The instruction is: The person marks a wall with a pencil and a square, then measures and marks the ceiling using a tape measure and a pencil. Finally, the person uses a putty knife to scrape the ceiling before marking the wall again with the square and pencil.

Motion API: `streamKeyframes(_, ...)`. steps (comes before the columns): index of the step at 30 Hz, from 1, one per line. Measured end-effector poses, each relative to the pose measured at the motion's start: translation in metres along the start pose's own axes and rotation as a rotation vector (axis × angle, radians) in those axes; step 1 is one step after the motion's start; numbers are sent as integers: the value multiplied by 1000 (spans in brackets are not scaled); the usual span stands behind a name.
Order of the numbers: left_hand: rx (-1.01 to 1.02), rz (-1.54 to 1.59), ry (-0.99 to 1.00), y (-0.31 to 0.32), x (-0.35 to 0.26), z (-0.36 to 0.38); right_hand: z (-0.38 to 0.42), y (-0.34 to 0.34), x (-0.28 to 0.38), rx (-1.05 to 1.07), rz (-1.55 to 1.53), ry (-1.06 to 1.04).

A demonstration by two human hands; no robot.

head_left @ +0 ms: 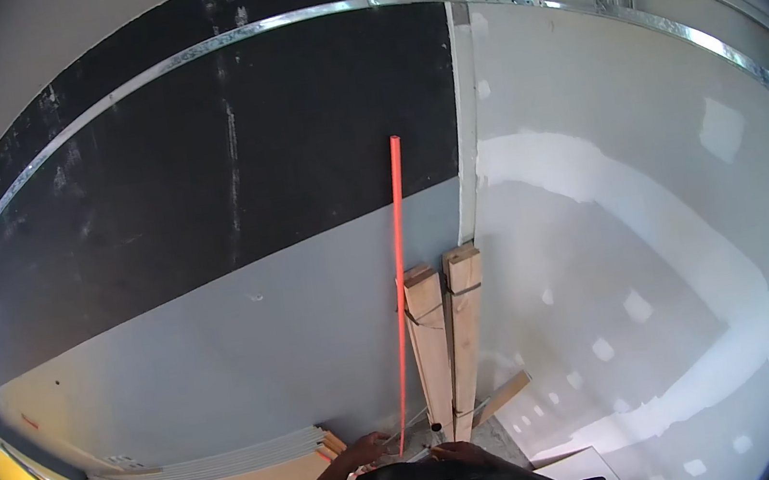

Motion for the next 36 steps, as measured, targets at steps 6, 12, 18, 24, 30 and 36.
streamKeyframes(6,-37,117,45,-4,42,-19,-39,29,-1,364,-255,-71)
streamKeyframes(12,-30,265,92,0,30,9,-86,86,-66,679,-121,-101)
streamKeyframes(18,-151,324,223,12,37,28,-80,70,-15,770,-127,-353)
streamKeyframes(24,-263,447,204,32,57,49,-82,89,-11,871,-192,-245)
streamKeyframes(30,-273,460,61,38,71,95,-64,73,98,604,5,-128)
streamKeyframes(36,-290,461,-95,34,86,148,-60,125,121,860,-14,-46)
Point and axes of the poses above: each hand's wrist, its own z-axis away from the middle knuckle, its own y-axis out of the palm, x = y × z, the point moved 4 cm from there along -z, towards the middle knuckle, and after that the axes turned 11 degrees about -x, right-handed, at the moved point
